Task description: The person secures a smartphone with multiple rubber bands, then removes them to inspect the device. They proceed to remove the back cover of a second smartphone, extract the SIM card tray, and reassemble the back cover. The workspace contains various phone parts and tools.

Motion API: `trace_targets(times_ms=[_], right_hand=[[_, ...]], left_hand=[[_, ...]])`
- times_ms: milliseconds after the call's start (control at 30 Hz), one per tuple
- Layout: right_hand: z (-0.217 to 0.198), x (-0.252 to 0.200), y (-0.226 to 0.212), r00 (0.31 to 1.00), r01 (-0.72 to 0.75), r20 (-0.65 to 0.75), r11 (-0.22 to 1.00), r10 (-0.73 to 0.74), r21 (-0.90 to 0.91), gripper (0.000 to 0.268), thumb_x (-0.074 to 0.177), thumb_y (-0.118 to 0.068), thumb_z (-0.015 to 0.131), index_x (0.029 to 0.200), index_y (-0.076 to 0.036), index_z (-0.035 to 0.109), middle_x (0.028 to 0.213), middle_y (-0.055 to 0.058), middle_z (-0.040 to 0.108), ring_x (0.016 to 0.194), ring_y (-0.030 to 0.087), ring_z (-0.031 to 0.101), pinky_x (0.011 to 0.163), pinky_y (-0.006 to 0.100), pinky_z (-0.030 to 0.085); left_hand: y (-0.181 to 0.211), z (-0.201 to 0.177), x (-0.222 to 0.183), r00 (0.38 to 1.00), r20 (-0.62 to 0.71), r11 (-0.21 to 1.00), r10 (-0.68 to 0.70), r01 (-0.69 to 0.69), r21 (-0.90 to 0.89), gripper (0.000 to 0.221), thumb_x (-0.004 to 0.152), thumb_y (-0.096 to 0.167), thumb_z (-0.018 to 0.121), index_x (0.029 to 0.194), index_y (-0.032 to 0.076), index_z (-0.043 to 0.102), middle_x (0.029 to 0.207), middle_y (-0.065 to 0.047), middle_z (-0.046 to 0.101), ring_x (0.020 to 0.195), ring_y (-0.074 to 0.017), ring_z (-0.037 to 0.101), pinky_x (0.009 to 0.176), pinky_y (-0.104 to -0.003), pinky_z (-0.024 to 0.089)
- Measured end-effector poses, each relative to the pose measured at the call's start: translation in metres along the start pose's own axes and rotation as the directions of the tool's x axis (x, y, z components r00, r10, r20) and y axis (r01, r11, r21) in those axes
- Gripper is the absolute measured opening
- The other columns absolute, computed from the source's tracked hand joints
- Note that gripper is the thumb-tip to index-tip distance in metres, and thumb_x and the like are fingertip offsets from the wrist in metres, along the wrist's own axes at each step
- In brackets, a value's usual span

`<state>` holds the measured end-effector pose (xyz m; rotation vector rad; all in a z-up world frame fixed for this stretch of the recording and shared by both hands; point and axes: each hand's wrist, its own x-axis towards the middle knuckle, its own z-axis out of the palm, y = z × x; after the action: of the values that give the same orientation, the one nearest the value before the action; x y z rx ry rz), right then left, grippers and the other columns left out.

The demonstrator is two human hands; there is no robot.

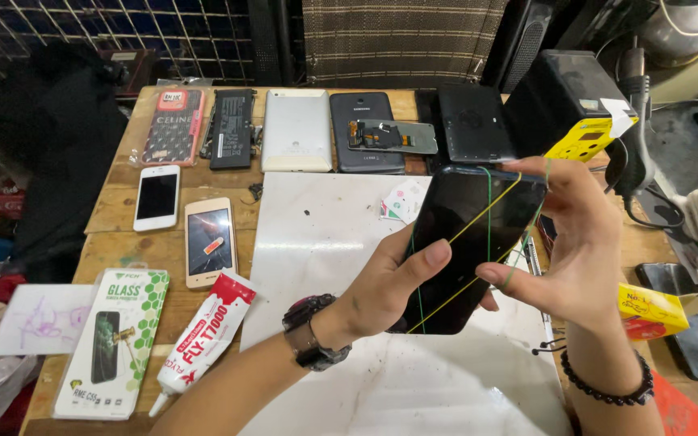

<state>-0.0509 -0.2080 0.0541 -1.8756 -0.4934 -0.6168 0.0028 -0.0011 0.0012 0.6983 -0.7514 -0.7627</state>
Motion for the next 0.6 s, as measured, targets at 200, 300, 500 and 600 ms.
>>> trace_targets(times_ms=[200,300,500,600], right_hand=[[0.003,-0.002,-0.001,0.997,-0.059,-0.034,0.974,0.068,0.217,0.079,0.072,-0.022,0.089,0.138,-0.002,0.051,0.129,0.007,0.063,0.123,0.013,0.062,0.108,0.027,0.050],[0.001,-0.003,0.009,0.998,-0.055,0.007,0.978,0.055,0.199,0.078,0.076,-0.018,0.091,0.141,0.001,0.051,0.127,0.008,0.063,0.119,0.012,0.060,0.109,0.026,0.048],[0.014,-0.002,0.016,0.994,-0.107,0.042,0.979,0.101,0.171,0.080,0.070,-0.019,0.092,0.136,0.001,0.051,0.126,0.006,0.062,0.121,0.013,0.059,0.110,0.028,0.048],[0.014,0.000,0.016,0.992,-0.127,0.043,0.958,0.120,0.257,0.079,0.070,-0.023,0.090,0.136,-0.001,0.052,0.127,0.005,0.062,0.121,0.013,0.059,0.111,0.027,0.046]], left_hand=[[-0.005,-0.001,0.000,1.000,-0.007,1.000,-0.009,0.009,-0.019,0.061,0.112,0.043,0.053,0.152,-0.003,0.043,0.129,-0.017,0.066,0.106,-0.0319,0.072,0.092,-0.039,0.060],[-0.010,-0.001,-0.001,0.999,-0.033,1.000,-0.022,0.021,-0.016,0.060,0.109,0.042,0.056,0.149,0.000,0.045,0.128,-0.013,0.066,0.105,-0.0278,0.072,0.092,-0.037,0.060],[-0.013,-0.004,-0.003,0.977,-0.145,0.926,0.159,-0.096,0.364,0.049,0.107,0.039,0.067,0.134,-0.001,0.062,0.118,-0.008,0.069,0.106,-0.0122,0.066,0.094,-0.030,0.057],[-0.009,-0.004,-0.001,0.965,-0.233,0.932,0.121,-0.029,0.362,0.044,0.105,0.039,0.068,0.124,-0.001,0.068,0.105,-0.005,0.072,0.093,-0.0094,0.067,0.082,-0.027,0.057]])
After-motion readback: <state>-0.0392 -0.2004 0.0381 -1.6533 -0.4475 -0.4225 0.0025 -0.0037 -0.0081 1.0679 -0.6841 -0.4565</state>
